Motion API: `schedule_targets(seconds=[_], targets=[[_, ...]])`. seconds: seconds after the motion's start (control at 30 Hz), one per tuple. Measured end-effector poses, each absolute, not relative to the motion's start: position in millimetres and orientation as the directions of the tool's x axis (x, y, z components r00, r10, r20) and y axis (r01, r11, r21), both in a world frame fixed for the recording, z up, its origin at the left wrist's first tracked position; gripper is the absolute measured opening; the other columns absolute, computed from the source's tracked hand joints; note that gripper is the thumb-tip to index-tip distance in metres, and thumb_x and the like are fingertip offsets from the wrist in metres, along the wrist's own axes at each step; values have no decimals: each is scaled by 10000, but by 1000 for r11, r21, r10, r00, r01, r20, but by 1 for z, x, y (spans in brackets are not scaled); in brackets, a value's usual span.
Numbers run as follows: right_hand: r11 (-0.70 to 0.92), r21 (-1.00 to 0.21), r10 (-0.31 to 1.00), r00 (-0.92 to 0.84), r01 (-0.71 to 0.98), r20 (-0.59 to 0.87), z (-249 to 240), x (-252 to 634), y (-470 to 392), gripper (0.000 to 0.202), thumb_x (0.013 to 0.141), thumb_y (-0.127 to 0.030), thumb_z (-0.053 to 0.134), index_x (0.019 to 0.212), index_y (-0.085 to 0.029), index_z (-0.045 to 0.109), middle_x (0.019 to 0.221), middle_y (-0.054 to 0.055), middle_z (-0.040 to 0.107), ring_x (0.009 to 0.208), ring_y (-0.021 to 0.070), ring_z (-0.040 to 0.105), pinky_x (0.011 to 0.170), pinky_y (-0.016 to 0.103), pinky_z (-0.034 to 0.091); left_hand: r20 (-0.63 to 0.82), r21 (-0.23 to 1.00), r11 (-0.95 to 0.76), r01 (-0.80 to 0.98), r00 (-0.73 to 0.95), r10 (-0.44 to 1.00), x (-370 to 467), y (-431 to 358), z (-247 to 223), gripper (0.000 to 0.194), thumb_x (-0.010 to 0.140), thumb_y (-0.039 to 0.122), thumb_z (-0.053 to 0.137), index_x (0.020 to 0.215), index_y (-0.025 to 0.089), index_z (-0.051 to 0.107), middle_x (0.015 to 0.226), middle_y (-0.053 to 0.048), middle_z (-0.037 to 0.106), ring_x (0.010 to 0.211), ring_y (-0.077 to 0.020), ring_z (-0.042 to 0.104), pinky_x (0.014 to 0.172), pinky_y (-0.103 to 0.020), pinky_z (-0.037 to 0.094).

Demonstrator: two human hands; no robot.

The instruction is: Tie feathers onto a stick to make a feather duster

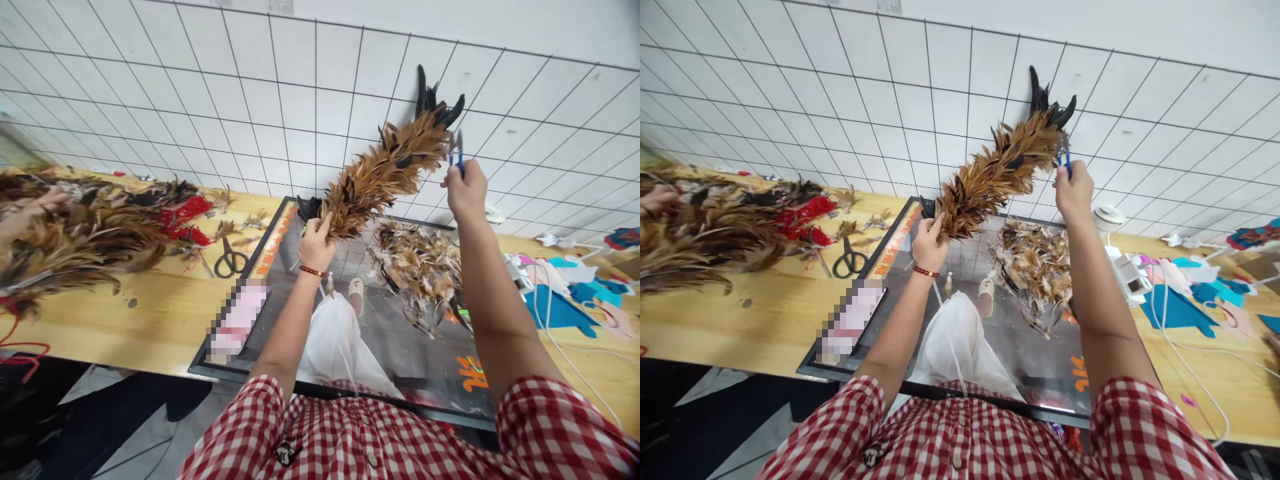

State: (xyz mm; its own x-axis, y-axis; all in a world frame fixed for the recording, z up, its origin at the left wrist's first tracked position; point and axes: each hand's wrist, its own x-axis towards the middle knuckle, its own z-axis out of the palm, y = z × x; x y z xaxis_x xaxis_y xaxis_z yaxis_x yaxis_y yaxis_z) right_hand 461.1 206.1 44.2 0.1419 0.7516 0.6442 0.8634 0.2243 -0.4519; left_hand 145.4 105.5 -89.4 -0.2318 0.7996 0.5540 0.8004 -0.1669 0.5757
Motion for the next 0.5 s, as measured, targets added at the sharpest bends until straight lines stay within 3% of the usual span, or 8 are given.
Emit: schedule_targets(seconds=[0.07, 0.13, 0.23, 0.33, 0.4, 0.5], targets=[[275, -420, 768, 66, 865, 637, 40, 437, 179, 337, 998, -441, 366, 1014, -185, 585, 914, 117, 668, 804, 219, 596, 750, 351, 454, 535, 665, -196, 721, -276, 798, 149, 109, -90, 526, 779, 110, 623, 1275, 247, 729, 1187, -88, 666, 1034, -211, 668, 878, -285, 536], [368, -363, 801, -94, 856, 592, 29, 400, 145, 330, 992, -397, 347, 1099, -195, 585, 895, 93, 683, 796, 232, 606, 742, 346, 451, 488, 772, -234, 592, -314, 815, 155, 113, -91, 409, 754, 112, 662, 1134, 214, 771, 1094, -76, 706, 1017, -208, 673, 908, -298, 539], [452, -295, 845, -299, 842, 442, 7, 344, 105, 375, 990, -378, 364, 1231, -169, 561, 893, 102, 710, 781, 256, 631, 725, 340, 435, 367, 918, -283, 278, -328, 870, 166, 116, -89, 283, 711, 140, 734, 988, 183, 771, 987, -49, 754, 969, -200, 687, 915, -316, 549], [478, -254, 865, -399, 841, 306, -2, 318, 105, 357, 995, -396, 403, 1203, -177, 594, 918, 112, 732, 816, 273, 652, 719, 334, 421, 257, 964, -267, 8, -292, 921, 175, 113, -82, 245, 659, 156, 785, 901, 167, 754, 928, -32, 780, 899, -192, 701, 901, -326, 554], [405, -252, 892, -319, 879, 321, 9, 330, 129, 342, 998, -395, 414, 1150, -172, 625, 967, 136, 734, 860, 286, 646, 740, 349, 425, 217, 967, -244, -67, -280, 935, 178, 109, -78, 235, 629, 156, 802, 856, 164, 745, 891, -29, 782, 872, -192, 700, 885, -328, 552], [171, -360, 852, 47, 917, 522, 43, 391, 181, 264, 960, -317, 472, 1058, -139, 640, 1080, 189, 702, 974, 298, 610, 838, 394, 434, 180, 964, -226, -137, -283, 942, 180, 107, -74, 217, 606, 161, 815, 803, 167, 722, 845, -23, 774, 848, -185, 692, 873, -325, 545]])
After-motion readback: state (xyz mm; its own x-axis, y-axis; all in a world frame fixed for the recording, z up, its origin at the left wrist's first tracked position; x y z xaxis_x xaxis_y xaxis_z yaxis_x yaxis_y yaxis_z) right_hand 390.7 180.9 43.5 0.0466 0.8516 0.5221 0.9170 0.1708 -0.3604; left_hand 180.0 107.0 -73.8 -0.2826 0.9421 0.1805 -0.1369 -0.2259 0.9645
